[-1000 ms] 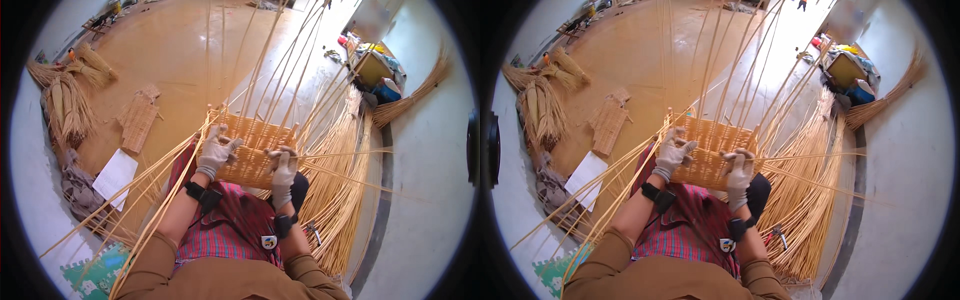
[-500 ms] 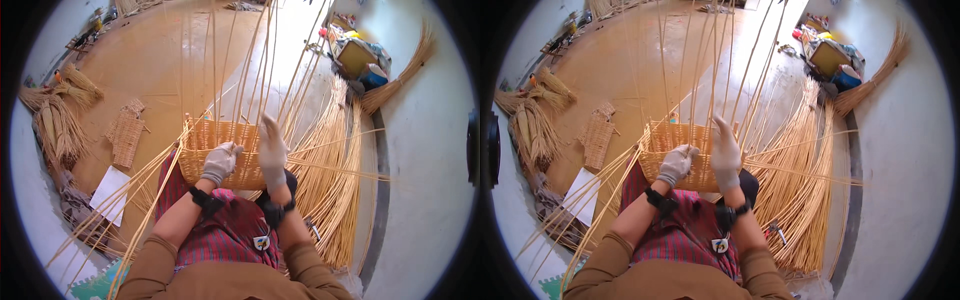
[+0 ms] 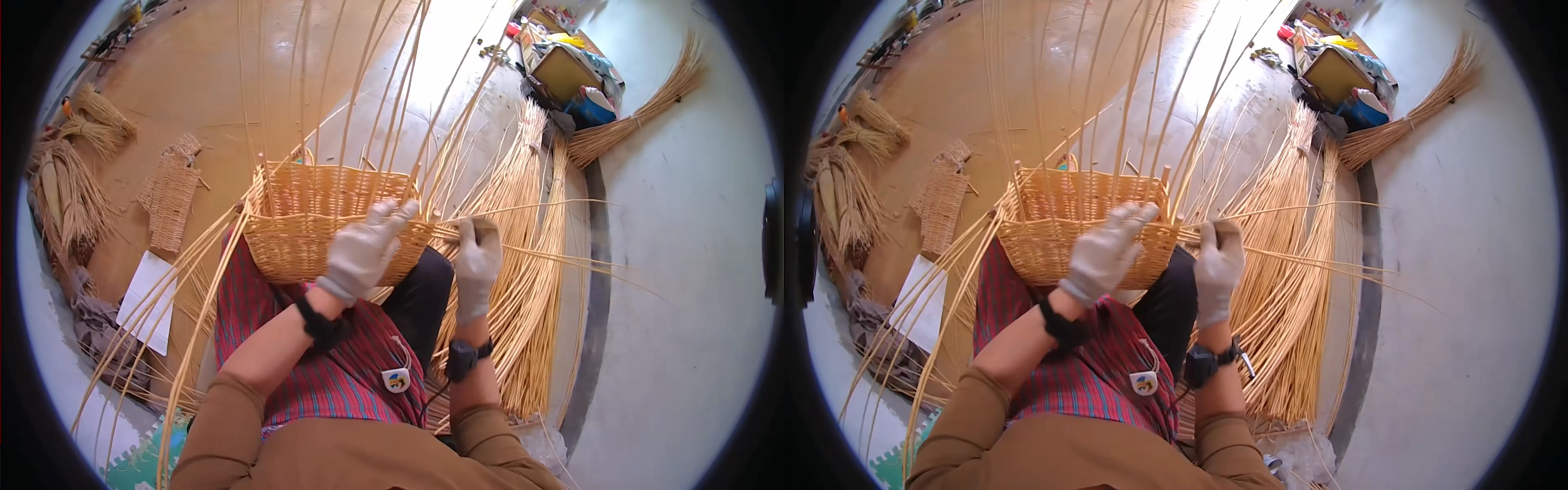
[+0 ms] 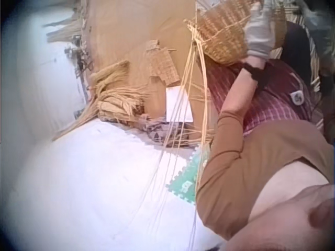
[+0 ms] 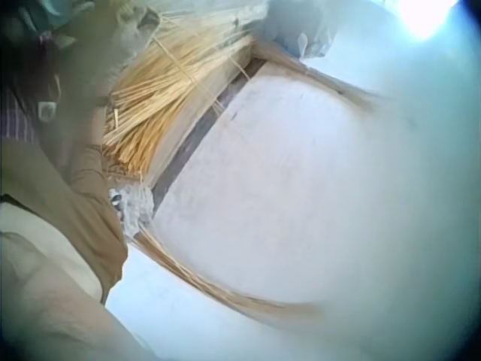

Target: The person weaves together thin wooden strips to form the walls of a rectangular basket.

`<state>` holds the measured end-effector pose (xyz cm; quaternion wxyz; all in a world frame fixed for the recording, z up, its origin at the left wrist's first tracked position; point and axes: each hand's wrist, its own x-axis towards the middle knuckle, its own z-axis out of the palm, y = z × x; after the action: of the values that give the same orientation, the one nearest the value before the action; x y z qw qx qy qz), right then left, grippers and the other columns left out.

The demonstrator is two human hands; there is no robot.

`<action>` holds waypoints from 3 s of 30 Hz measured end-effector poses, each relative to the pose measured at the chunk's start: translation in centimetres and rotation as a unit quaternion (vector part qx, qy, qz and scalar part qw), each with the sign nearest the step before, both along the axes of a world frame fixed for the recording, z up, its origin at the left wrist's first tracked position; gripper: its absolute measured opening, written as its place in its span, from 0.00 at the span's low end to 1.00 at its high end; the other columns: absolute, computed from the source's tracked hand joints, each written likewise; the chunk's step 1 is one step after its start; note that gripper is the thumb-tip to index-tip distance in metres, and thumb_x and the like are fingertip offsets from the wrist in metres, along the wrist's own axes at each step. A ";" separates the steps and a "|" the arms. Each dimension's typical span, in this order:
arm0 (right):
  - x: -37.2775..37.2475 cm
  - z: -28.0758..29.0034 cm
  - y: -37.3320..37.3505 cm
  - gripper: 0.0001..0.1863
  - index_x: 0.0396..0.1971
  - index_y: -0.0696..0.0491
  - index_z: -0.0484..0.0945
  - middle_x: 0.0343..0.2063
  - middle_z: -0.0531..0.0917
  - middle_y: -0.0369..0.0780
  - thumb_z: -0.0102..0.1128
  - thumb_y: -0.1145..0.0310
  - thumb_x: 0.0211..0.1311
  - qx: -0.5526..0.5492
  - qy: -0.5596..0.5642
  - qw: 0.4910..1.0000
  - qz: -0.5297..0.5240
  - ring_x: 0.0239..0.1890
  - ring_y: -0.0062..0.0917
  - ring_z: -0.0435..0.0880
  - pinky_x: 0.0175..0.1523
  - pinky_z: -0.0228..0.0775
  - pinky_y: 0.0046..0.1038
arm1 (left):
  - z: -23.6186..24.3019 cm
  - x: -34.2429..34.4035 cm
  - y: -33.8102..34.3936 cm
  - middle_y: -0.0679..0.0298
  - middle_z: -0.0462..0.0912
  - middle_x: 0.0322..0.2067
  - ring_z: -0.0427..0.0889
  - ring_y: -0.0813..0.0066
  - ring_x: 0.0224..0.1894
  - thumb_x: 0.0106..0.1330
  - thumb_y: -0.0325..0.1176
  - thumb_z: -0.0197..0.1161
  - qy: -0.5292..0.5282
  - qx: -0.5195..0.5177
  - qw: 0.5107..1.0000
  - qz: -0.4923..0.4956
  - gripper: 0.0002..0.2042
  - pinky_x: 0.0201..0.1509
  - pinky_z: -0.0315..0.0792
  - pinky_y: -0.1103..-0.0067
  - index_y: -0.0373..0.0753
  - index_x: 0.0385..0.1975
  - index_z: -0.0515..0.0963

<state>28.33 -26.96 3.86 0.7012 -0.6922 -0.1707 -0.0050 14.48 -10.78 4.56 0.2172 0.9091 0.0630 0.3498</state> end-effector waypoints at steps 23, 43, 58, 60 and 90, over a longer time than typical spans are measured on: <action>-11.3 17.9 1.3 0.21 0.56 0.50 0.79 0.55 0.79 0.41 0.67 0.65 0.64 -0.186 -0.502 0.800 0.270 0.54 0.34 0.79 0.57 0.73 0.33 | -7.3 -16.9 7.3 0.55 0.84 0.44 0.85 0.57 0.48 0.69 0.27 0.65 0.078 -0.248 0.963 0.077 0.13 0.55 0.79 0.71 0.42 0.53 0.82; -17.6 14.5 2.7 0.07 0.36 0.48 0.90 0.35 0.89 0.36 0.63 0.68 0.63 -0.032 -0.372 0.844 0.386 0.37 0.34 0.88 0.43 0.81 0.34 | -4.2 -19.5 10.7 0.70 0.83 0.31 0.80 0.85 0.29 0.74 0.33 0.66 -0.300 -0.440 0.833 0.152 0.06 0.32 0.77 0.84 0.40 0.45 0.79; -27.0 1.6 20.0 0.17 0.49 0.49 0.81 0.52 0.81 0.41 0.54 0.66 0.61 -0.042 -0.432 0.735 0.521 0.56 0.34 0.80 0.60 0.74 0.40 | -2.8 -18.9 11.4 0.60 0.85 0.46 0.84 0.74 0.47 0.73 0.30 0.66 -0.118 -0.462 0.865 0.156 0.13 0.51 0.80 0.74 0.34 0.53 0.77; -27.3 1.1 20.9 0.14 0.45 0.49 0.81 0.45 0.83 0.40 0.57 0.66 0.60 0.022 -0.386 0.769 0.509 0.50 0.34 0.82 0.55 0.75 0.40 | -3.3 -17.5 12.3 0.59 0.85 0.47 0.84 0.74 0.48 0.73 0.30 0.66 -0.117 -0.460 0.870 0.132 0.13 0.52 0.79 0.74 0.34 0.53 0.76; -25.4 3.9 14.1 0.18 0.27 0.50 0.76 0.23 0.78 0.39 0.68 0.51 0.57 -0.007 -0.421 0.675 0.606 0.31 0.37 0.82 0.46 0.74 0.41 | 6.4 -18.5 15.2 0.57 0.83 0.55 0.76 0.65 0.67 0.63 0.23 0.71 0.120 -0.059 0.964 -0.229 0.31 0.74 0.67 0.67 0.35 0.67 0.71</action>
<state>2.96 -12.89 7.73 0.3998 -0.3668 -0.8297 0.1312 -4.00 4.38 10.93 0.3358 0.9200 -0.1008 0.1751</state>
